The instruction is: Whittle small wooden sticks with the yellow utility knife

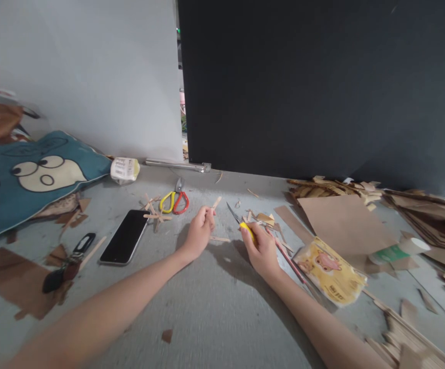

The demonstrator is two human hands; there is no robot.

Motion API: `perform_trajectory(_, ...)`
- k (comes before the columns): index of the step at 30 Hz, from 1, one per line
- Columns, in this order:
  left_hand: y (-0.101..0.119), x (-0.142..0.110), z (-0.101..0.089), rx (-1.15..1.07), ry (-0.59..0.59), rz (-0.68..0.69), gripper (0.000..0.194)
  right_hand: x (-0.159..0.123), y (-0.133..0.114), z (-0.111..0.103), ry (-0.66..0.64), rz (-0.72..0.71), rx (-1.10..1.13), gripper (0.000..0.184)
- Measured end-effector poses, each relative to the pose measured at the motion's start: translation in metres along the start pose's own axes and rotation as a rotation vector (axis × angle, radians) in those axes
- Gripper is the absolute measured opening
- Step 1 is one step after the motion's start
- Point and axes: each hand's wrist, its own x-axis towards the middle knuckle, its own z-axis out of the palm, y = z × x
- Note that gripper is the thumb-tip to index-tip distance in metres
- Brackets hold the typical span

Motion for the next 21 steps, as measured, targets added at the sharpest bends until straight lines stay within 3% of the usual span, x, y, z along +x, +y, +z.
perform_trajectory(7,0.0020,0.0019,-0.0008,-0.047,0.013,-0.006,0.046,-0.0014,0.0012,0.0000,-0.050,-0.012,-0.005,0.035)
perform_trajectory(12,0.0033,0.0010,-0.0026,0.042,-0.091,-0.001,0.049,-0.0025,0.0016,-0.0018,-0.098,-0.084,-0.012,0.032)
perform_trajectory(21,-0.0003,0.0046,-0.0016,-0.175,-0.217,-0.201,0.052,0.0002,-0.0041,-0.0014,-0.126,-0.090,-0.041,0.034)
